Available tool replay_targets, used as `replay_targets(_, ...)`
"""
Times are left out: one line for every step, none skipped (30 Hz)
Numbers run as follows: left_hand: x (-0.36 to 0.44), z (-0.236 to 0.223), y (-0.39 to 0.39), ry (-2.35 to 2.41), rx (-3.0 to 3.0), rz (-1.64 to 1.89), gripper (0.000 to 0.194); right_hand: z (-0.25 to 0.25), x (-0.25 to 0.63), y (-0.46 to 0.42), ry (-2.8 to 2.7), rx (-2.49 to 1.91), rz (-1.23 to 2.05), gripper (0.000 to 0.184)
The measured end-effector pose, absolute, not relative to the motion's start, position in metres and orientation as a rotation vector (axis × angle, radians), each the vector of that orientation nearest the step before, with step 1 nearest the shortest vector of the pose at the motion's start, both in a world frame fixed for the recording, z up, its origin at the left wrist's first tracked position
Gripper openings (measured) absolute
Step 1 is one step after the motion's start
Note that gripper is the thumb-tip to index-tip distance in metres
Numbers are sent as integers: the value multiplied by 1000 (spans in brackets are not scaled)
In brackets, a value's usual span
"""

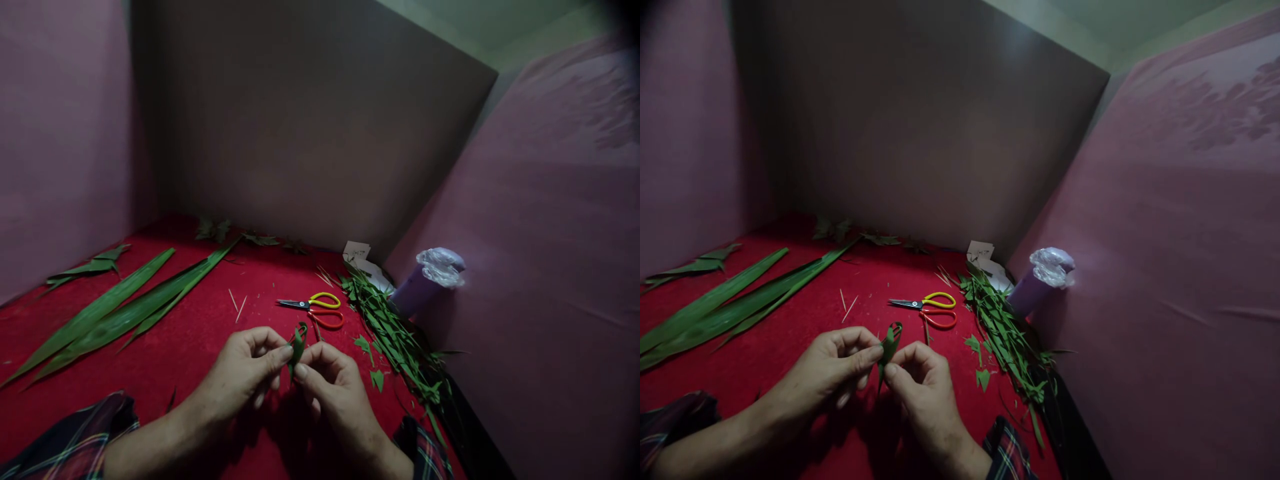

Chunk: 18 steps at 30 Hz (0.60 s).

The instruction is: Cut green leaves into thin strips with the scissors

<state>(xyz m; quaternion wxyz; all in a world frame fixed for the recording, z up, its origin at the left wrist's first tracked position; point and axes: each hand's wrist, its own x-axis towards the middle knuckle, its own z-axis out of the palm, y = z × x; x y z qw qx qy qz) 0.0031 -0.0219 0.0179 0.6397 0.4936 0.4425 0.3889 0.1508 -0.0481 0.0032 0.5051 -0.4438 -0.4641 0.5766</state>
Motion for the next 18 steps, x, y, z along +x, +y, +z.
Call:
replay_targets(3,17,-21,1005,1126,896,31,4,151,-48,-1129,-1086,1394,23)
replay_targets(3,16,-21,1003,1126,901,31,5,150,-48,-1129,-1097,1397,23)
replay_targets(3,16,-20,1003,1124,905,31,6,150,-48,-1120,-1100,1402,23)
replay_targets(3,15,-20,1003,1121,906,30,7,149,-49,-1104,-1092,1409,22)
replay_targets(3,15,-20,1001,1120,904,30,8,148,-49,-1086,-1078,1419,22)
replay_targets(3,15,-20,996,1119,902,29,8,147,-49,-1073,-1064,1430,23)
replay_targets(3,14,-20,991,1119,897,29,8,146,-49,-1066,-1054,1441,23)
replay_targets(3,14,-20,989,1120,893,29,8,146,-49,-1066,-1052,1454,24)
replay_targets(3,14,-21,987,1123,891,29,7,146,-49,-1072,-1062,1465,24)
replay_targets(3,14,-21,986,1124,889,29,6,146,-49,-1077,-1078,1473,23)
replay_targets(3,14,-21,986,1122,887,29,5,147,-48,-1080,-1094,1477,23)
replay_targets(2,14,-22,988,1118,885,29,4,148,-48,-1084,-1101,1473,22)
replay_targets(2,14,-22,988,1112,883,29,3,149,-47,-1088,-1102,1465,20)
replay_targets(2,14,-21,989,1103,883,30,2,150,-46,-1090,-1097,1457,20)
replay_targets(2,14,-21,991,1093,884,30,1,152,-46,-1089,-1085,1453,19)
replay_targets(2,14,-21,991,1085,886,30,1,153,-45,-1084,-1068,1460,19)
replay_targets(1,14,-21,989,1079,888,31,0,153,-45,-1079,-1050,1479,18)
replay_targets(1,15,-21,986,1074,893,31,0,154,-44,-1072,-1029,1503,18)
